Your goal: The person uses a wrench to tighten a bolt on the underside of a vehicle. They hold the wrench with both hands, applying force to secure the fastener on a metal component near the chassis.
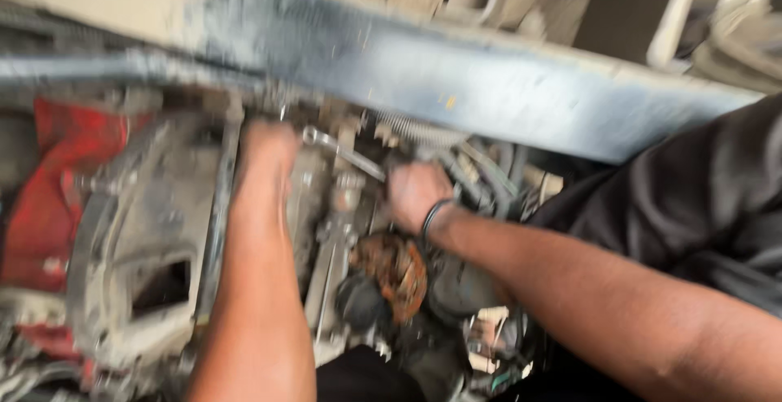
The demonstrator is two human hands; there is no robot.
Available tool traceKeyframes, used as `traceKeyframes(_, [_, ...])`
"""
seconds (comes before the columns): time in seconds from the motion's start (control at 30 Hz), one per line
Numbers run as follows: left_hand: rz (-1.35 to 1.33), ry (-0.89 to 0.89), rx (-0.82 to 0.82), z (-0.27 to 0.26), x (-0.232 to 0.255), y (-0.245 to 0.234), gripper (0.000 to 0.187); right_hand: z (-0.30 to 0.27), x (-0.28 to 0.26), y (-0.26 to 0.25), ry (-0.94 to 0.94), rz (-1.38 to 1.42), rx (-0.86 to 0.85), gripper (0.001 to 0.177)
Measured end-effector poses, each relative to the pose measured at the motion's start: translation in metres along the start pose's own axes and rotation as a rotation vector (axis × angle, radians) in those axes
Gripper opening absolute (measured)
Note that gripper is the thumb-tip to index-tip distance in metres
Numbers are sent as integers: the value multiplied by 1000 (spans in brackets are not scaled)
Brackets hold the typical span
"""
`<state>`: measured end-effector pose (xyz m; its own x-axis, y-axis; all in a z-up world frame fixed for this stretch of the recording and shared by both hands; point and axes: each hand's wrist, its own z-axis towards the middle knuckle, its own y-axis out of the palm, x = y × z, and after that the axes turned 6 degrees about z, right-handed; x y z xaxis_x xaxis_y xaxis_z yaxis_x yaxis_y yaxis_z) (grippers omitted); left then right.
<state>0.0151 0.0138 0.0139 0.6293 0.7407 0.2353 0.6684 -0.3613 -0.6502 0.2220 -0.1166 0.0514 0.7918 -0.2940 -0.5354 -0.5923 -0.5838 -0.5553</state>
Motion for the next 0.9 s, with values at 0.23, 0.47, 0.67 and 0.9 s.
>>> traceKeyframes(0.23, [-151,73,-71,2,-16,0,12,-13,-16,-18,-74,-23,104,30])
traceKeyframes(0.47, [-171,219,-38,-1,-42,-3,18,-51,-69,-78,-495,-301,490,46])
traceKeyframes(0.67, [-308,228,-40,26,-59,11,27,2,-75,-128,-750,-423,828,15])
traceKeyframes(0.9, [-202,587,130,54,-79,22,15,24,-61,-125,-831,-402,873,15])
